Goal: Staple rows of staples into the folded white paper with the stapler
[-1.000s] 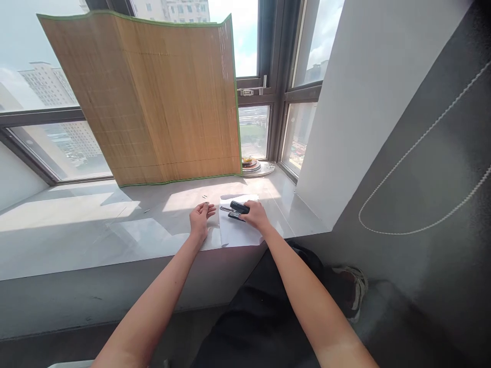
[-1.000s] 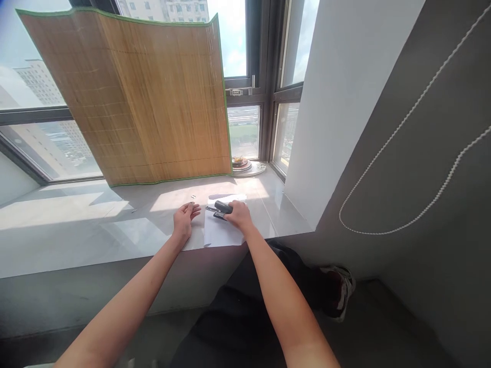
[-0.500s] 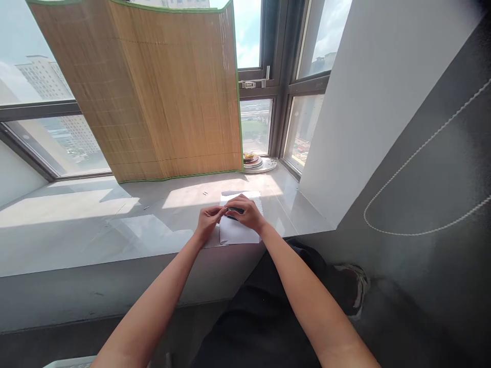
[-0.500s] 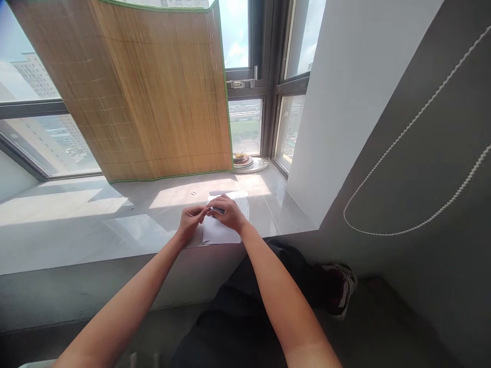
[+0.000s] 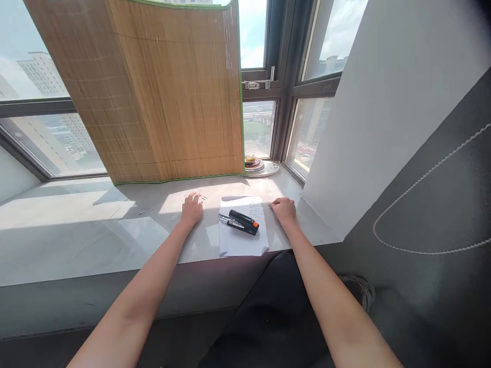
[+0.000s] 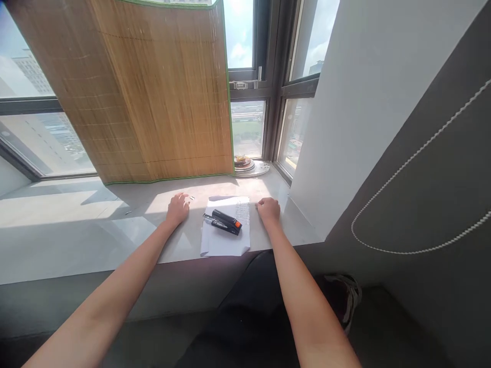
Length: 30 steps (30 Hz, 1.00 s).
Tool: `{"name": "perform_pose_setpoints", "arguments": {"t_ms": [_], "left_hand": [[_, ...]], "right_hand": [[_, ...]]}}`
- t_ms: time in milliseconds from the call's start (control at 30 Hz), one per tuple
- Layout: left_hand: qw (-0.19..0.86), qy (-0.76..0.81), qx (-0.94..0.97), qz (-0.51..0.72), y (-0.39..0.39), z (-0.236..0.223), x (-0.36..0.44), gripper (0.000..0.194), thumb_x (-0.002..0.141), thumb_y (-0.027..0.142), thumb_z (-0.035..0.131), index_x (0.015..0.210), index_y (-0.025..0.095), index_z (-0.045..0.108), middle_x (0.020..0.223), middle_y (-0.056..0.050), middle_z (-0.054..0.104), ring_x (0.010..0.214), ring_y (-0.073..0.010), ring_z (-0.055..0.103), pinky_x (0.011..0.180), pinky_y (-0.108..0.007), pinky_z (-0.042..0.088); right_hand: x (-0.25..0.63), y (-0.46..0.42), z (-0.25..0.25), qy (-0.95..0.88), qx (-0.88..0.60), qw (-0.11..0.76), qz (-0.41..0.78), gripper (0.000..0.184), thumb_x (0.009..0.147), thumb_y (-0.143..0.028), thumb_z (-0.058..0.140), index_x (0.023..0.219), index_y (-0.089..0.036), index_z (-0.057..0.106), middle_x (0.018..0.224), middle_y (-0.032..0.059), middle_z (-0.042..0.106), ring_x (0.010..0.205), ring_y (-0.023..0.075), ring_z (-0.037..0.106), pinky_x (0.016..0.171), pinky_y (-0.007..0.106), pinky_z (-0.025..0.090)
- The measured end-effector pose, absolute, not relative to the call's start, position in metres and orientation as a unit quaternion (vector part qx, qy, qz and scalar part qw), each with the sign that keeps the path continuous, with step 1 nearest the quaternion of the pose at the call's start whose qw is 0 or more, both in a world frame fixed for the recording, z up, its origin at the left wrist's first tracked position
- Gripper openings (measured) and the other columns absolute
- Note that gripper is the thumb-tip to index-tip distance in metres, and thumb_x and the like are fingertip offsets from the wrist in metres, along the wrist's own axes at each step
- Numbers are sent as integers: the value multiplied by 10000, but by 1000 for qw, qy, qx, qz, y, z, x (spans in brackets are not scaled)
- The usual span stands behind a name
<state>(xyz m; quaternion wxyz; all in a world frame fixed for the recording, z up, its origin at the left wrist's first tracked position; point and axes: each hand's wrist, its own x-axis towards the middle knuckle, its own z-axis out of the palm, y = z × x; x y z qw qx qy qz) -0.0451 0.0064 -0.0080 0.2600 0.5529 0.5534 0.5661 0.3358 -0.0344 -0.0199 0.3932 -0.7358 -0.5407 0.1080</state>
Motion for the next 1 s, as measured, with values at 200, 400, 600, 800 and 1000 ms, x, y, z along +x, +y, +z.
{"name": "perform_pose_setpoints", "arguments": {"t_ms": [200, 400, 600, 800, 1000], "left_hand": [[316, 544, 534, 564, 27, -29, -49, 209, 792, 20, 637, 797, 228, 659, 1133, -169, 717, 1534, -348, 388, 1230, -474, 334], [271, 575, 582, 508, 6, -25, -47, 248, 837, 87, 658, 675, 245, 556, 968, -131, 659, 1333, -361, 539, 1190, -420, 372], [271, 553, 602, 509, -3, -15, -43, 216, 809, 27, 660, 825, 241, 630, 1076, -101, 655, 1298, -308, 547, 1106, -344, 414], [300, 537, 610, 499, -29, -7, -35, 291, 844, 49, 640, 647, 248, 558, 793, -97, 583, 1206, -355, 576, 1046, -392, 443], [319, 445, 604, 579, -68, -13, -3, 158, 897, 111, 685, 971, 249, 699, 1022, -131, 642, 1242, -341, 565, 1108, -399, 438]], "right_hand": [[344, 15, -30, -563, -749, 336, 93, 133, 888, -263, 691, 861, -216, 812, 956, 84, 792, 966, 257, 710, 894, 357, 502], [339, 30, -25, -551, -742, 369, 98, 274, 893, -229, 634, 1085, -232, 829, 1074, 89, 788, 1056, 257, 704, 921, 335, 506], [333, -15, -29, -526, -749, 390, 103, 275, 848, -145, 592, 957, -218, 834, 917, 87, 794, 923, 252, 726, 812, 306, 518], [314, -60, -20, -538, -730, 413, 86, 197, 804, -142, 613, 830, -212, 796, 903, 97, 786, 912, 257, 721, 851, 341, 520], [257, -78, 5, -532, -531, 648, 120, 272, 966, -362, 518, 972, -218, 748, 837, 61, 746, 792, 236, 692, 713, 335, 541]]}}
